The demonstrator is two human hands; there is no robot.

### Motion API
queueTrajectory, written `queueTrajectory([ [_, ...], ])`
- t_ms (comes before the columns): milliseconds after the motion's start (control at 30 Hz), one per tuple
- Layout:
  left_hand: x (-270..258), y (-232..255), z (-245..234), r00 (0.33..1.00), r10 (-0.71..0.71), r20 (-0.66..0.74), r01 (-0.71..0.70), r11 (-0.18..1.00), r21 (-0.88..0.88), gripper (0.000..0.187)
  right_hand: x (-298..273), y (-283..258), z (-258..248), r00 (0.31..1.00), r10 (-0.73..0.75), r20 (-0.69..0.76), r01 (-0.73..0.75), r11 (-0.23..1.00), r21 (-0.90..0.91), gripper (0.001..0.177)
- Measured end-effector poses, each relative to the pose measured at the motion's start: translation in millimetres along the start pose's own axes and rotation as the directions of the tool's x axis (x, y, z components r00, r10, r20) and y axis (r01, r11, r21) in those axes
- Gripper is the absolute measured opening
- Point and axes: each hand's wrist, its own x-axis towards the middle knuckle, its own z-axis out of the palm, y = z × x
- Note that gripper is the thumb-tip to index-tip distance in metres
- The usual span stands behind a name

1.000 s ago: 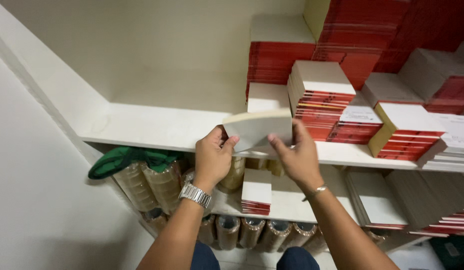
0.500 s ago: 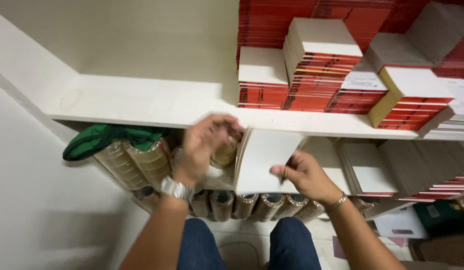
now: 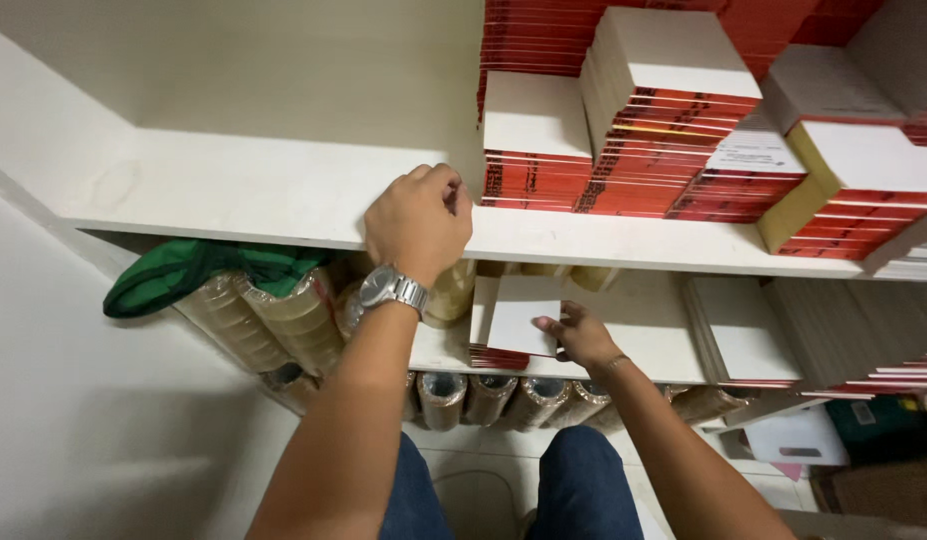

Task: The person sits on the floor and repeatedly picks up small white notepads from a stack on a white shelf. They flip through the pages of each notepad and then place it on a lower shelf, continuing this process for multiple notepads.

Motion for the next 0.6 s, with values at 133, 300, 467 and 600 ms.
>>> queueTrajectory([
  [133, 2, -1, 7, 0.998, 0.055, -0.041, -0.054, 0.998, 0.029, 0.017, 25, -2, 8, 0.998, -0.053, 0.015, 0.053, 0.998, -0.043, 0.069],
  [300, 4, -6, 10, 0.998, 0.048, -0.036, -0.047, 0.999, 0.027, 0.017, 55, 10, 25, 0.997, -0.072, 0.031, 0.074, 0.995, -0.062, 0.061],
  [467, 5, -6, 14, 0.997, 0.063, -0.052, -0.061, 0.997, 0.048, 0.016, 74, 27, 34, 0.997, -0.082, 0.003, 0.082, 0.99, -0.113, 0.062],
  [600, 4, -8, 13, 0.994, 0.086, -0.069, -0.083, 0.995, 0.047, 0.017, 63, 15, 36, 0.996, -0.071, -0.056, 0.058, 0.978, -0.2, 0.059],
])
